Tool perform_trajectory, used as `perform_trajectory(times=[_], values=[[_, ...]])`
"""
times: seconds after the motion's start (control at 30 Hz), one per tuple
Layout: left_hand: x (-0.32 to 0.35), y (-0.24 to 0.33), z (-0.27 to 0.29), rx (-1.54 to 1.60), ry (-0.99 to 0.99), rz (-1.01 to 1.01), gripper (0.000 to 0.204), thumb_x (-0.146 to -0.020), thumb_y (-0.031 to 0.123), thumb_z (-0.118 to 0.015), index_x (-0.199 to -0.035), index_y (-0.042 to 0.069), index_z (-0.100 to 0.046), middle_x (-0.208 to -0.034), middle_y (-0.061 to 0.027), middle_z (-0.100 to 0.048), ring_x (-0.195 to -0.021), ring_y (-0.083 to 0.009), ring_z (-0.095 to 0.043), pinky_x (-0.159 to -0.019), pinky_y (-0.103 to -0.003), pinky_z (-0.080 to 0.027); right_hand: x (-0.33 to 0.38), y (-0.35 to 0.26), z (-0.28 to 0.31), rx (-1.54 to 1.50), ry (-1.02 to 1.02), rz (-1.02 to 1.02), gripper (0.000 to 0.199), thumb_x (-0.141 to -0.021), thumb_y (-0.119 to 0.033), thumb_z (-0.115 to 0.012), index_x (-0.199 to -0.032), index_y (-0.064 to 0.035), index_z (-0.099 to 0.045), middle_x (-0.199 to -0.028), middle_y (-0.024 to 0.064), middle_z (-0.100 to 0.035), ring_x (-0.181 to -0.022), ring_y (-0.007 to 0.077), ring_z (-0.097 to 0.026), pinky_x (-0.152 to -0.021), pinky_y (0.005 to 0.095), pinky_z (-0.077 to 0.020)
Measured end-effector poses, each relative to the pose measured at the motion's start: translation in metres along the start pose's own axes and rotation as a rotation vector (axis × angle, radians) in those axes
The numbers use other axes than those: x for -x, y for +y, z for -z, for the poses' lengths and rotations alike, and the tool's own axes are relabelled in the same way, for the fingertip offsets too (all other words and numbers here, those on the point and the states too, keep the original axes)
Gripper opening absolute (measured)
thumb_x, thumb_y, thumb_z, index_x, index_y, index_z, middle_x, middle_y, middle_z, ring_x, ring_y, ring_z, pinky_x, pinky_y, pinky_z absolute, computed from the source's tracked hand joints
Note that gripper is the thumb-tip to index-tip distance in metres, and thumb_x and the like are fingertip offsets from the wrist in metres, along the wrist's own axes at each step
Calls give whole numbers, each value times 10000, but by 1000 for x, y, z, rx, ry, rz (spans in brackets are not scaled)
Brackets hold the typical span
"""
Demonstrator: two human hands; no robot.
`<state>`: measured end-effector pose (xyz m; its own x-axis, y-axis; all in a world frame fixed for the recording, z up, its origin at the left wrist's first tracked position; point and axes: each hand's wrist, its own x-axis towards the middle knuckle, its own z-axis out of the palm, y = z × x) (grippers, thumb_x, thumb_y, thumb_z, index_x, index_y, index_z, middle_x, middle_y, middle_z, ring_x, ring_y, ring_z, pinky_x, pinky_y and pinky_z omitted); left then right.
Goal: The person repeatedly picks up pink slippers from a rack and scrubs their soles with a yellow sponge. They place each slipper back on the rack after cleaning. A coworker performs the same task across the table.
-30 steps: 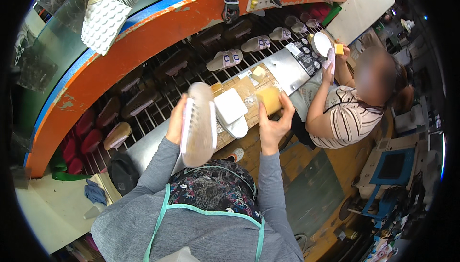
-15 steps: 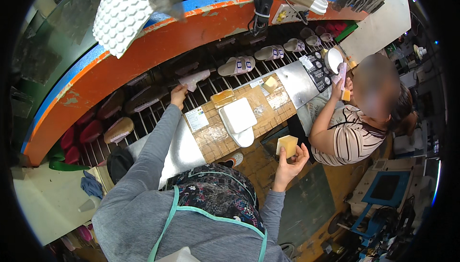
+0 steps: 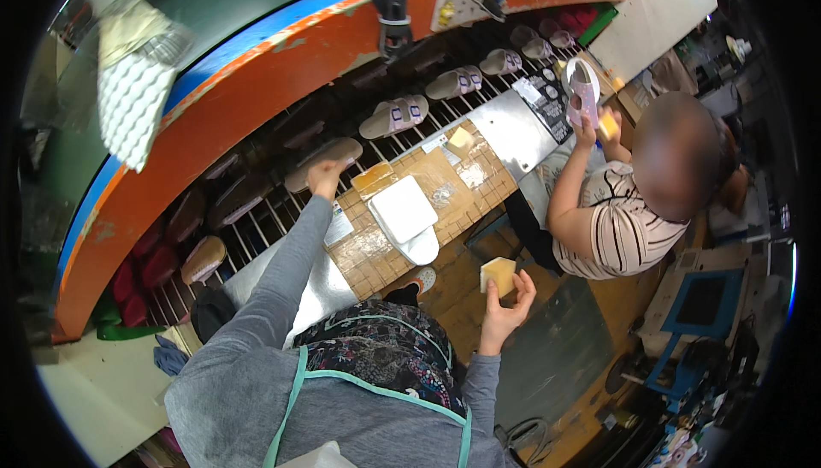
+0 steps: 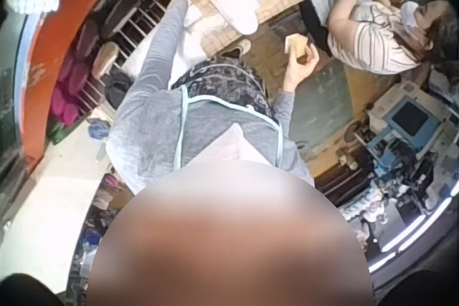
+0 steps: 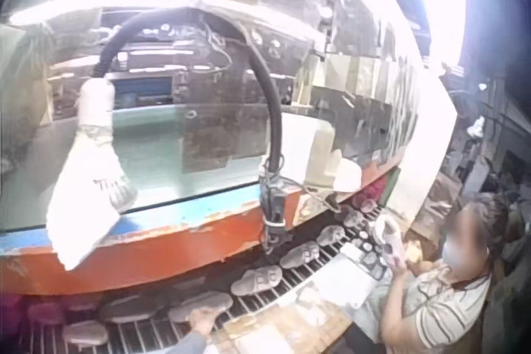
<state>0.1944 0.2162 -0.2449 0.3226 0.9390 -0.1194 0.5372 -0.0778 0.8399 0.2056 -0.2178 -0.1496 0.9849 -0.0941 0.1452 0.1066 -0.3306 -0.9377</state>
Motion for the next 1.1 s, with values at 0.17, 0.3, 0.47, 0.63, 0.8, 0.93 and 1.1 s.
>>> perform_trajectory(times=[0.17,0.3,0.47,0.63,0.8,0.93,1.1], values=[[-68,62,-112,246,-479,-19,457,-801,294,-754,-1165,33,-665,-1088,-89,-707,-977,-200,-654,-873,-282,-459,20,19,-6,62,-38,17,550,-730,-71,-810,-1231,-59,-583,-1094,102,-577,-1034,220,-595,-955,352,-447],[-123,70,-187,265,-608,279,517,-828,218,-715,-1277,15,-557,-1179,-134,-648,-973,-223,-658,-857,-351,-527,33,20,-4,200,-72,64,572,-680,-86,-827,-1205,-65,-600,-1093,91,-582,-1009,219,-610,-930,355,-459],[-107,89,-150,541,-677,254,360,-949,210,-564,-1293,104,-559,-1072,-39,-683,-773,-142,-557,-754,-273,-478,30,25,2,315,-146,157,585,-662,-74,-829,-1198,-70,-596,-1086,92,-579,-997,229,-604,-909,343,-471],[10,106,-11,812,-654,89,523,-990,409,-506,-1355,35,-516,-1275,-50,-604,-1139,-186,-417,-1082,-401,-227,21,35,-17,323,-219,318,512,-666,-157,-806,-1143,-105,-628,-1093,56,-646,-1144,288,-510,-965,410,-346],[152,42,103,816,-432,-110,519,-985,378,-483,-1289,-30,-582,-1386,-126,-543,-1342,-214,-411,-1131,-403,-193,12,47,-38,340,-315,482,470,-700,-144,-779,-1138,-115,-613,-1112,58,-645,-1166,302,-498,-974,429,-319],[237,-40,138,725,-352,135,520,-978,337,-523,-1294,-74,-565,-1366,-134,-555,-1318,-196,-427,-1118,-389,-260,7,57,-49,372,-361,521,443,-707,-112,-749,-1123,-114,-597,-1084,53,-641,-1113,280,-522,-937,418,-329],[268,-111,159,764,-431,678,430,-992,348,-532,-982,-49,-696,-1063,-81,-688,-928,-165,-591,-827,-296,-440,9,62,-45,421,-426,495,464,-694,-108,-732,-1134,-129,-587,-1074,61,-631,-1026,255,-550,-884,393,-342]])
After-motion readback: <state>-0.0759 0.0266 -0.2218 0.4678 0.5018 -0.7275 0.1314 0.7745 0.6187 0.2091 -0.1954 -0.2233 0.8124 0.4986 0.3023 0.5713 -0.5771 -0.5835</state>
